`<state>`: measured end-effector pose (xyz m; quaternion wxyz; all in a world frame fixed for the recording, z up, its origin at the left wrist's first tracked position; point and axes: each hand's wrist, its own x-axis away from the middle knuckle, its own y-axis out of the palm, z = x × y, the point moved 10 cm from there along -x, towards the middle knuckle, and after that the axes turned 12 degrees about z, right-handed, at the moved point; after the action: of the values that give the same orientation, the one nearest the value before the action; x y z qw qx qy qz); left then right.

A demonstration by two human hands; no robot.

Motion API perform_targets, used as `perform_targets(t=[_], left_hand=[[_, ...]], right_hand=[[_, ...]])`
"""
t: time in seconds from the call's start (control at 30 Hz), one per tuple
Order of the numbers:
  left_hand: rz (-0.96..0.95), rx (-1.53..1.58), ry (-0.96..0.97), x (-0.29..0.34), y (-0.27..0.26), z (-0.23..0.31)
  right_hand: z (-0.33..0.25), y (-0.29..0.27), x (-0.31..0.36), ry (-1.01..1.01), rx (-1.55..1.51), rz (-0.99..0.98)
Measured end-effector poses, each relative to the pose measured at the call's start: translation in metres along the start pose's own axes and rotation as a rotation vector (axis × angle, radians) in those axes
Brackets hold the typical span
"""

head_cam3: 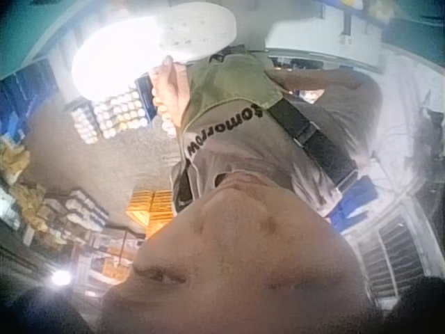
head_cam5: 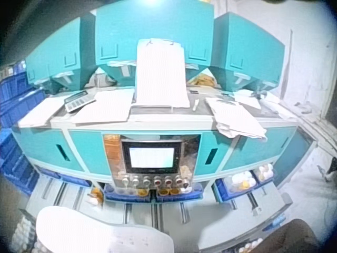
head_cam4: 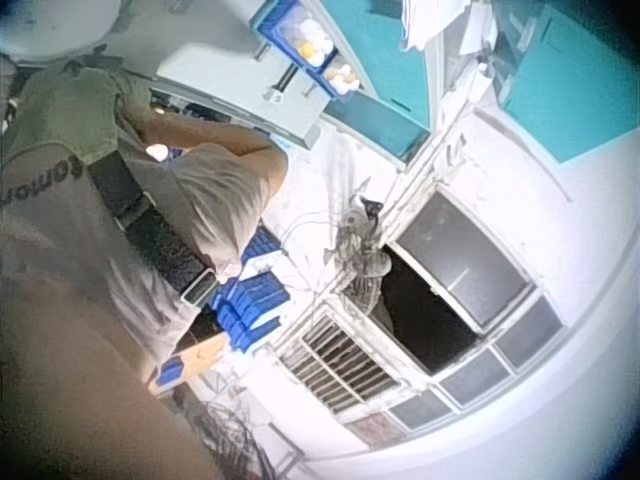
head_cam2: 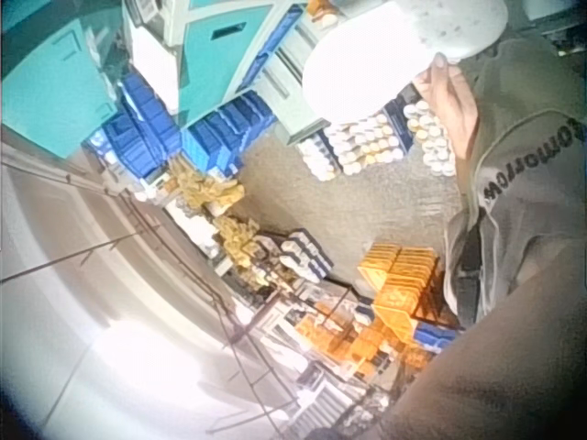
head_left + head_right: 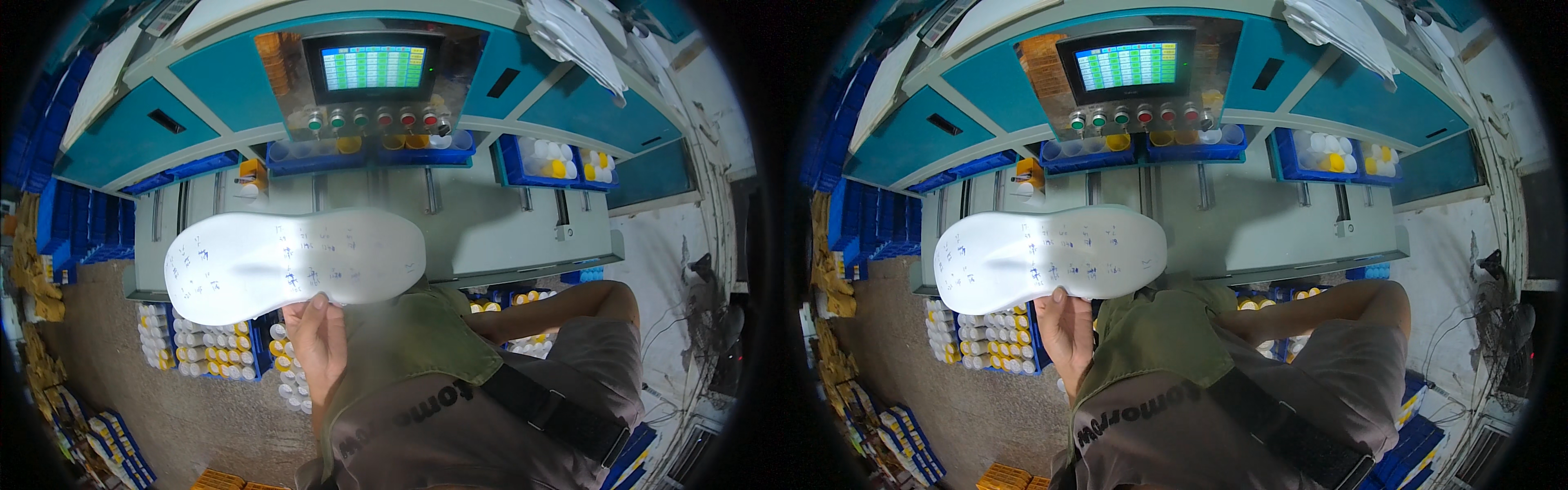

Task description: The person carries blue trays filled with small white and yellow containers to a machine, places them on the conveyor, and then removes them. The person also writes on a white board and a notepad with a pen.

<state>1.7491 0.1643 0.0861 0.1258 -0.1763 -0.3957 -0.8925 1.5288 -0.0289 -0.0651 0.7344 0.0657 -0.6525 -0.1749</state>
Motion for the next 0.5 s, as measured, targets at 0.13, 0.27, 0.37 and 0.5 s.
perform_targets(t=[0.13, 0.27, 0.37, 0.5], left_hand=[[0.013, -0.005, 0.004, 0.0008, -0.002, -0.0018], [0.004, -0.027, -0.025, -0.0009, -0.0036, -0.004], [-0.034, 0.003, -0.024, 0.0002, 0.0002, -0.0028], [0.014, 0.014, -0.005, 0.0028, -0.0029, -0.0022]], right_hand=[[-0.0003, -0.0005, -0.0009, 0.002, 0.002, -0.002], [-0.0008, -0.0014, -0.001, 0.001, 0.003, -0.004], [-0.001, -0.0017, -0.0011, -0.001, 0.007, -0.007], [-0.0011, -0.0017, -0.001, -0.001, 0.006, -0.007]])
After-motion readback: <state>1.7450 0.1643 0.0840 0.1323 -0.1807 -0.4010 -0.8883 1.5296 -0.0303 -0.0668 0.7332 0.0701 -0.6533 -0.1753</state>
